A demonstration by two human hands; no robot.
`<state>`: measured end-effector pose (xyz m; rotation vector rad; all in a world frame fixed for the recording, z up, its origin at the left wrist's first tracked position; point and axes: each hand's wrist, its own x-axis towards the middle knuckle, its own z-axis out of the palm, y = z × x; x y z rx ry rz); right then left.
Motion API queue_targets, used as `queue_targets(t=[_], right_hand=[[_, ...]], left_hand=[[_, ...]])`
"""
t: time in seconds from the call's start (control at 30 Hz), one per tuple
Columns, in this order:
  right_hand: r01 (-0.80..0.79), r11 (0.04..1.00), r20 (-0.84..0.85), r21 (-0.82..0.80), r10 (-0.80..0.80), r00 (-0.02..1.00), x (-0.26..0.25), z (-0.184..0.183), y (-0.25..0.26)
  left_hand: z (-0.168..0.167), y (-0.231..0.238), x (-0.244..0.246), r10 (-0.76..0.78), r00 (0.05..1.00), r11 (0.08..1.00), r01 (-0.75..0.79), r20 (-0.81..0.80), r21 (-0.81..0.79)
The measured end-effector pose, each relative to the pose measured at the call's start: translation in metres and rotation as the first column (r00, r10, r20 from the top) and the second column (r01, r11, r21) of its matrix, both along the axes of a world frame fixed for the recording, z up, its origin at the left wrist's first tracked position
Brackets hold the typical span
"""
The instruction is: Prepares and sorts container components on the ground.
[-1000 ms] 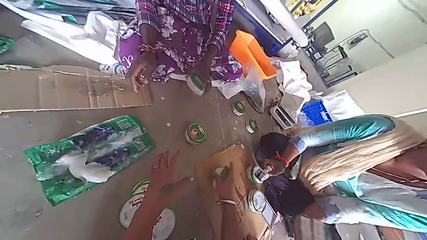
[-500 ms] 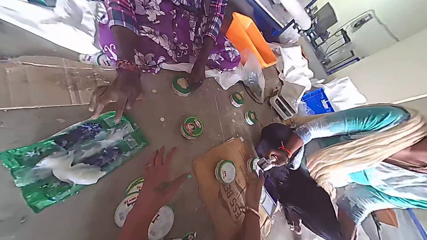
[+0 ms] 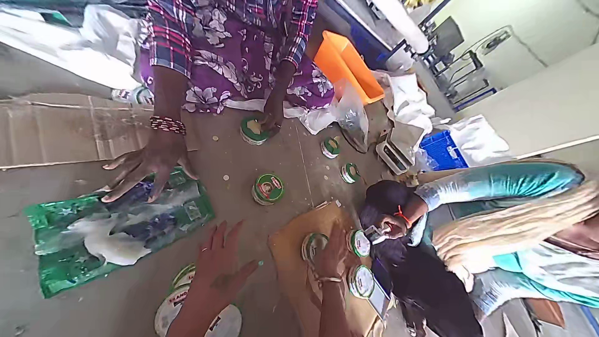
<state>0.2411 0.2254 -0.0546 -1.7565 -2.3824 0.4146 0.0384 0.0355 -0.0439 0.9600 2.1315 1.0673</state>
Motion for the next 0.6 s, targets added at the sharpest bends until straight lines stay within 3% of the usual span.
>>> queue_targets(t=[0.07, 0.17, 0.23, 0.3, 0.37, 0.43, 0.6], right_hand=[[-0.123, 0.991, 0.174, 0.043, 0.114, 0.978, -0.001, -0.026, -0.006], [0.076, 0.994, 0.234, 0.075, -0.091, 0.968, -0.001, -0.022, 0.013], [0.082, 0.96, 0.172, 0.268, -0.131, 0.976, -0.007, -0.011, 0.034], [-0.076, 0.881, 0.091, 0.466, 0.038, 0.995, -0.032, -0.004, 0.062], [-0.138, 0.934, 0.059, 0.33, 0.125, 0.99, -0.067, 0.002, 0.102], [-0.078, 0.988, 0.044, 0.131, 0.072, 0.996, -0.103, -0.002, 0.164], [0.18, 0.98, -0.001, 0.088, -0.181, 0.984, -0.155, 0.0, 0.303]], left_hand=[[-0.001, -0.004, 0.005, -0.022, 1.0, 0.999, 0.022, 0.01, -0.027], [0.0, -0.003, 0.012, -0.072, 0.996, 0.996, 0.074, 0.052, -0.055], [-0.001, 0.002, 0.016, -0.084, 0.994, 0.996, 0.085, 0.073, -0.009], [-0.003, 0.009, 0.019, -0.085, 0.989, 0.996, 0.082, 0.124, 0.032], [-0.005, 0.014, 0.022, -0.096, 0.983, 0.993, 0.083, 0.16, 0.082], [-0.006, 0.02, 0.025, -0.099, 0.973, 0.987, 0.07, 0.207, 0.144], [-0.019, 0.025, 0.052, -0.146, 0.922, 0.984, 0.098, 0.357, 0.151]])
